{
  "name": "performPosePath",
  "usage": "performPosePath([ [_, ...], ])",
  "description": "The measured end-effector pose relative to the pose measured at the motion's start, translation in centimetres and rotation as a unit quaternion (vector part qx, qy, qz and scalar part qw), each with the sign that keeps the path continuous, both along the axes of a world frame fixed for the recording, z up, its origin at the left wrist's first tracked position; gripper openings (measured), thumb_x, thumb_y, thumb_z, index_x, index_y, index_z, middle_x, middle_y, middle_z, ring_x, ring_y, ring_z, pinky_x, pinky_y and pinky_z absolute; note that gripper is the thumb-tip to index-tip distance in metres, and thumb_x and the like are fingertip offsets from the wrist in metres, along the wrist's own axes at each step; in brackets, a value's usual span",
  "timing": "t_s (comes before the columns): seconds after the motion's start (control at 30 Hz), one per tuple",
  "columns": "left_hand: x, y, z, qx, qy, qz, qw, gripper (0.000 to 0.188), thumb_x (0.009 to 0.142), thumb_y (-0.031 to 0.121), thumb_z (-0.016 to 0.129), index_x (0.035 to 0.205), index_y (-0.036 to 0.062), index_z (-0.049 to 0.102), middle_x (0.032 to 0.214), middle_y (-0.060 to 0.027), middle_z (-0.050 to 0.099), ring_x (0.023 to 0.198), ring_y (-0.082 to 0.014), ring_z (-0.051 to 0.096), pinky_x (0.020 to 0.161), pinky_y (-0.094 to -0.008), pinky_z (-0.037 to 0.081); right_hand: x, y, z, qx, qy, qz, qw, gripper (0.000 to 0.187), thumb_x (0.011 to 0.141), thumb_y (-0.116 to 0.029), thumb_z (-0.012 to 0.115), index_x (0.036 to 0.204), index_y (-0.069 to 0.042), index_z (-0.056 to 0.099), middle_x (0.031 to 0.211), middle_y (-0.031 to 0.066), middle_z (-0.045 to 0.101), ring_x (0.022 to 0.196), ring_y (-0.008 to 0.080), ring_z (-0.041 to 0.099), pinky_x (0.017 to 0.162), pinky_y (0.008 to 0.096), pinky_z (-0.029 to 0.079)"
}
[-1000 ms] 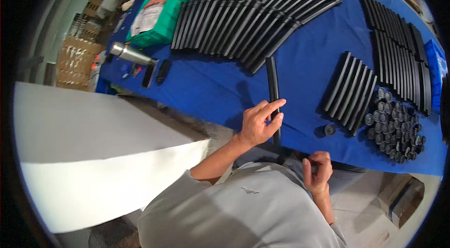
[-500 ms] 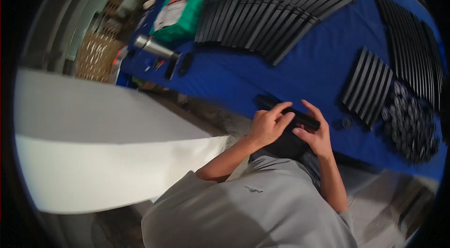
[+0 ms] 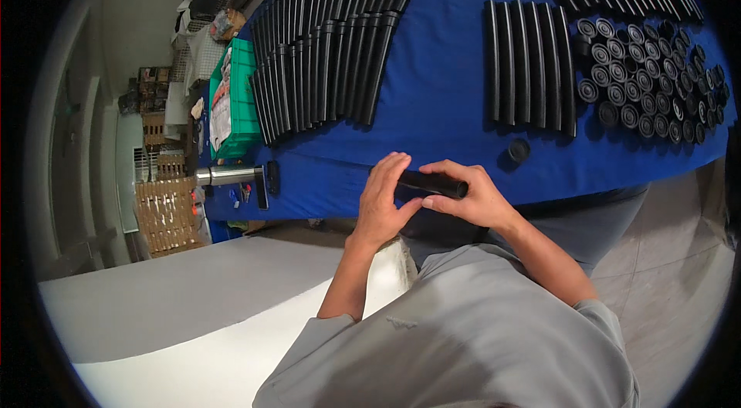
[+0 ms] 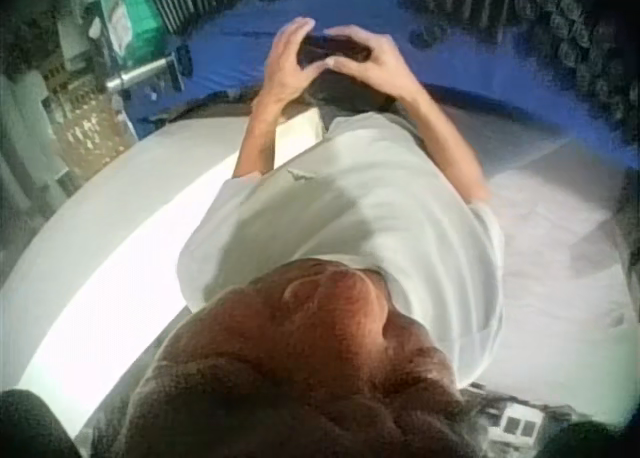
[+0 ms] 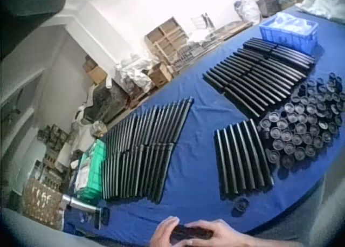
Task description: The person assembles and sorts small black plastic tubes and plastic caps by hand on a workstation.
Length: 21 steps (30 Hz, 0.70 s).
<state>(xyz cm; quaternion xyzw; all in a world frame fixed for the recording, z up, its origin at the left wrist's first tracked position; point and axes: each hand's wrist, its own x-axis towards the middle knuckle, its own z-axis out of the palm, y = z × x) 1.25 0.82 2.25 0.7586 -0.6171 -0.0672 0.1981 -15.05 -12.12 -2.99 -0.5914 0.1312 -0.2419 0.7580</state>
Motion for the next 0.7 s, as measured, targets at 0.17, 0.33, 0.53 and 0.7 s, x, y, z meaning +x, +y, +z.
performPosePath([
  [0.17, -0.4, -0.3, 0.9, 0.143, 0.208, 0.100, 0.962, 0.043, 0.076, 0.014, 0.080, 0.111, 0.0041, 0.058, 0.100, -0.0121, 0.069, 0.094, -0.0279, 0.069, 0.089, -0.0392, 0.053, -0.4, -0.4, 0.1, 0.026, 0.034, 0.036, 0.998, 0.036, 0.080, -0.022, 0.079, 0.107, -0.002, 0.068, 0.076, 0.0076, 0.068, 0.068, 0.0137, 0.063, 0.063, 0.0282, 0.049],
  [0.33, -0.3, 1.3, 1.3, 0.200, 0.293, 0.045, 0.934, 0.034, 0.079, 0.018, 0.082, 0.100, 0.0028, 0.060, 0.084, -0.0081, 0.068, 0.077, -0.0160, 0.065, 0.072, -0.0309, 0.051, -0.2, 0.1, -0.9, -0.002, 0.002, 0.045, 0.999, 0.035, 0.076, -0.029, 0.080, 0.092, 0.000, 0.070, 0.071, 0.0101, 0.067, 0.064, 0.0156, 0.061, 0.061, 0.0311, 0.049],
  [0.53, -0.6, 3.1, -0.6, 0.167, 0.515, 0.088, 0.836, 0.031, 0.085, 0.018, 0.079, 0.105, 0.0021, 0.062, 0.084, 0.0010, 0.060, 0.077, -0.0060, 0.054, 0.067, -0.0228, 0.044, -0.5, -0.4, -0.4, 0.030, -0.002, 0.126, 0.992, 0.030, 0.076, -0.021, 0.080, 0.097, -0.001, 0.072, 0.074, 0.0059, 0.068, 0.067, 0.0113, 0.061, 0.061, 0.0261, 0.048],
  [0.7, -0.6, 3.3, -1.1, 0.158, 0.529, 0.086, 0.829, 0.032, 0.086, 0.019, 0.079, 0.105, 0.0009, 0.061, 0.089, 0.0028, 0.057, 0.078, -0.0046, 0.051, 0.067, -0.0216, 0.042, -0.3, -0.1, -0.8, 0.000, -0.011, 0.103, 0.995, 0.029, 0.076, -0.021, 0.080, 0.094, -0.001, 0.072, 0.075, 0.0065, 0.069, 0.066, 0.0117, 0.061, 0.060, 0.0265, 0.048],
])
